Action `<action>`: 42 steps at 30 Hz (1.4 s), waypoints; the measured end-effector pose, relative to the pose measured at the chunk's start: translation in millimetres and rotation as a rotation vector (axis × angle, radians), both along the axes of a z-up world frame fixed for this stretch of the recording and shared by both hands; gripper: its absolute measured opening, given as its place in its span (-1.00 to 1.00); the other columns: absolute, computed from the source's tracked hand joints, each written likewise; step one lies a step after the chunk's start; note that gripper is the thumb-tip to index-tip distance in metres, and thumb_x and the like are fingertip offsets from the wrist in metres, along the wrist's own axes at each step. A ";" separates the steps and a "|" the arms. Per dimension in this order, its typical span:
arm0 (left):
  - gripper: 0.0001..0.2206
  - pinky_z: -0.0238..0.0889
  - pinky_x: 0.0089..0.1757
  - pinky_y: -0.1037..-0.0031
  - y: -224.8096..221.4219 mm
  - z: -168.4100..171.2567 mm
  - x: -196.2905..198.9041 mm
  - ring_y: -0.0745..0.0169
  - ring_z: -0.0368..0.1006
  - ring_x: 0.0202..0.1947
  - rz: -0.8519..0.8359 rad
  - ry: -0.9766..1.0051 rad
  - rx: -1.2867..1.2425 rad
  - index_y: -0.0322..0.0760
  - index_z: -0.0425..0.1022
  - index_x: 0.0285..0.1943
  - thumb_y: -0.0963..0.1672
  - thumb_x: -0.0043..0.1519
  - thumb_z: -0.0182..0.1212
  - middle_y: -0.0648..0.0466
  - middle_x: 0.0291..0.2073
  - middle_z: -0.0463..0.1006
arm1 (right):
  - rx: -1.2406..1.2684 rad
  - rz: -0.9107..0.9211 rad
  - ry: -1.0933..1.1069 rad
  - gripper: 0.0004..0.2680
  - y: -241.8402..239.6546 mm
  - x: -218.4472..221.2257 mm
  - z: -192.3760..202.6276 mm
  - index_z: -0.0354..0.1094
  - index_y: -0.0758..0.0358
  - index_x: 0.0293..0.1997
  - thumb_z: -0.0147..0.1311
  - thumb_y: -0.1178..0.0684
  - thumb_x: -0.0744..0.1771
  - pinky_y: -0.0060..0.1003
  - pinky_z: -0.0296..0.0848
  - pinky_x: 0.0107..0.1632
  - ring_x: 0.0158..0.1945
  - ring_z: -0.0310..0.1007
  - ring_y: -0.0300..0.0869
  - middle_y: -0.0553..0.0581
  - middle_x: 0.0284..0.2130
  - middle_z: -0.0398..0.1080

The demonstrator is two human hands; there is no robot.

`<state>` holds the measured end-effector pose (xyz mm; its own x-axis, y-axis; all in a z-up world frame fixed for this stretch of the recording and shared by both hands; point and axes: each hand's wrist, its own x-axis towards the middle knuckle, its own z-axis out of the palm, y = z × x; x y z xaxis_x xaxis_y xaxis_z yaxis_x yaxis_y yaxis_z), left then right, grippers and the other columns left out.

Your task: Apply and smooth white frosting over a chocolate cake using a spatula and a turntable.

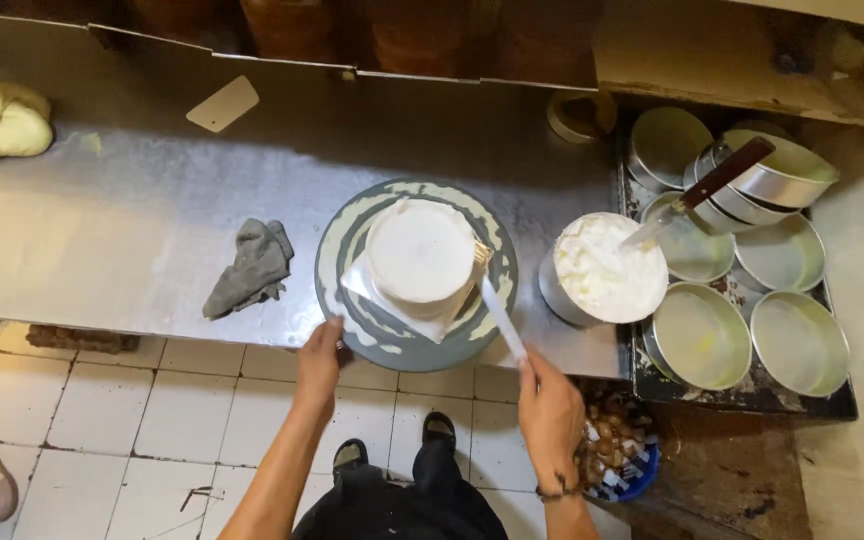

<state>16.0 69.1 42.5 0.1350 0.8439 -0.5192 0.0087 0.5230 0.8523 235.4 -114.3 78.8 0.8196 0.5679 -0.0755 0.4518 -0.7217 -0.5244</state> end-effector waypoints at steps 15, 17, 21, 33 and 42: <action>-0.61 0.38 0.00 0.18 -14.4 -6.2 -11.8 -0.05 0.44 -0.19 -0.034 -0.211 -0.086 -0.52 0.41 0.04 -0.01 0.38 -0.03 -0.19 -0.14 0.42 | -0.112 -0.065 0.154 -0.75 -37.9 -44.7 -10.0 0.51 -0.20 0.12 0.03 -0.11 0.35 -0.24 0.34 -0.42 -0.55 0.42 -0.17 -0.13 -0.25 0.62; -0.65 0.38 -0.07 0.34 -10.5 -10.1 -9.6 0.16 0.40 -0.26 0.006 -0.235 -0.089 -0.49 0.45 0.13 -0.06 0.40 -0.01 -0.07 -0.20 0.43 | -0.135 -0.025 0.108 -0.75 -39.8 -47.0 -14.3 0.49 -0.34 0.13 0.02 -0.12 0.35 -0.20 0.37 -0.37 -0.51 0.42 -0.11 -0.10 -0.41 0.55; -0.65 0.43 -0.04 0.29 -26.9 -6.6 4.0 0.06 0.47 -0.29 -0.019 -0.174 -0.084 -0.55 0.51 -0.03 -0.06 0.40 -0.02 -0.18 -0.28 0.56 | -0.141 0.014 0.081 -0.74 -40.5 -51.6 -15.7 0.48 -0.27 0.15 0.01 -0.12 0.35 -0.21 0.41 -0.40 -0.52 0.45 -0.12 -0.09 -0.34 0.58; -0.63 0.41 -0.22 0.23 -42.8 -2.4 9.2 -0.05 0.49 -0.37 -0.020 -0.209 -0.123 -0.58 0.40 0.03 -0.04 0.38 0.00 -0.24 -0.28 0.50 | -0.009 0.044 0.026 -0.75 -41.1 -57.6 -23.6 0.52 -0.13 0.11 0.05 -0.01 0.33 -0.19 0.40 -0.43 -0.57 0.43 -0.10 0.00 -0.45 0.55; -0.62 0.46 -0.08 0.31 -54.1 11.8 21.8 -0.05 0.60 -0.14 -0.234 -0.181 -0.298 -0.61 0.46 0.10 -0.07 0.35 0.02 -0.29 -0.07 0.67 | 0.023 0.034 0.052 -0.73 -36.2 -59.8 -20.4 0.51 -0.06 0.13 0.08 0.01 0.32 -0.21 0.36 -0.51 -0.60 0.42 -0.15 0.06 -0.40 0.61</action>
